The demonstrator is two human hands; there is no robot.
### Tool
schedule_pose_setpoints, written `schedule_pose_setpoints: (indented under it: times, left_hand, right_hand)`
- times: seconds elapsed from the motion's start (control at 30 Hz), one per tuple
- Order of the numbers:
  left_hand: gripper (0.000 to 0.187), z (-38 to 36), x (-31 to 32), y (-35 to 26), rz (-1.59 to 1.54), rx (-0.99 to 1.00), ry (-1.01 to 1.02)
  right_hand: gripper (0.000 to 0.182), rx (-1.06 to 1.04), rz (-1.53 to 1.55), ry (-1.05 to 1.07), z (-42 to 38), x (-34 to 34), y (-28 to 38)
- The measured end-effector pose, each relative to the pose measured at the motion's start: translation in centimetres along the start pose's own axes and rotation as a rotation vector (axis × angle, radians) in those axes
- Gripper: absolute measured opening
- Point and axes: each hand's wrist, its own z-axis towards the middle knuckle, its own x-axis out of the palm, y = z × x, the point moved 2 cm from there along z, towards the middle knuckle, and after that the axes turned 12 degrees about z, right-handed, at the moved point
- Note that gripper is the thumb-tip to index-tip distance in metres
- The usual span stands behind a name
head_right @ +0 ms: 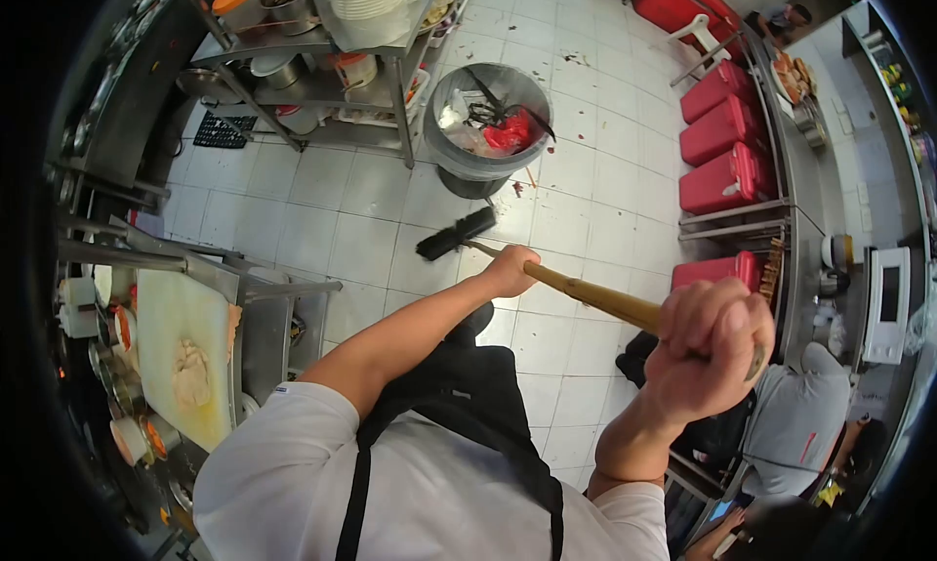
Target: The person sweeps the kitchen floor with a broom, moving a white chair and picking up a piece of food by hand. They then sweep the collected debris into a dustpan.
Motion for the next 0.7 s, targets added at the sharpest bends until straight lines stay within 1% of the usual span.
schedule_pose_setpoints:
  times: [0.1, 0.17, 0.23, 0.27, 0.37, 0.4, 0.43, 0.5, 0.53, 0.57, 0.63, 0.7]
  left_hand:
    - [0.012, 2.0, 2.8, 1.3, -0.018, 0.095, 0.025]
    - [0.019, 3.9, 5.1, 2.9, 0.023, 0.143, -0.072]
    - [0.024, 4.7, 6.9, 3.2, 0.019, 0.169, -0.195]
    - [0.03, 4.7, 6.8, 2.5, 0.039, 0.239, -0.181]
    - [0.032, 3.8, 7.4, -0.7, -0.002, 0.369, -0.166]
    - [0.028, 3.0, 7.5, -2.2, 0.01, 0.336, -0.086]
    - [0.03, 2.4, 8.0, -3.2, 0.003, 0.334, -0.065]
    - [0.035, 1.3, 9.6, -4.1, -0.016, 0.328, -0.025]
    - [0.018, 1.0, 10.9, -2.8, 0.059, 0.283, 0.01]
    - [0.023, 0.6, 12.0, -1.4, 0.186, 0.252, 0.039]
    - [0.048, -0.3, 13.2, 2.4, 0.439, 0.177, 0.083]
    - [0.084, 0.0, 13.6, 8.3, 0.341, 0.052, 0.268]
  right_hand:
    - [0.03, -0.071, -0.074, 0.004, -2.6, 0.3, 0.4]
    - [0.031, -0.139, -0.154, -0.024, -5.3, 0.0, 0.1]
    - [0.032, -0.216, -0.267, 0.002, -8.6, -0.8, -0.1]
    - [0.031, -0.193, -0.239, 0.029, -9.6, -1.1, 0.4]
    - [0.031, -0.258, -0.291, 0.017, -11.2, -1.8, 4.3]
    - [0.032, -0.288, -0.258, -0.015, -11.6, -2.3, 5.9]
    - [0.031, -0.292, -0.229, -0.066, -11.9, -2.4, 7.3]
    - [0.029, -0.303, -0.217, -0.168, -12.4, -3.6, 8.0]
    - [0.029, -0.271, -0.253, -0.192, -12.8, -4.7, 7.2]
    - [0.026, -0.231, -0.275, -0.144, -13.2, -6.0, 5.9]
    - [0.024, -0.317, -0.279, -0.267, -14.8, -8.3, 5.2]
    - [0.024, -0.383, -0.263, -0.283, -15.3, -9.3, 6.0]
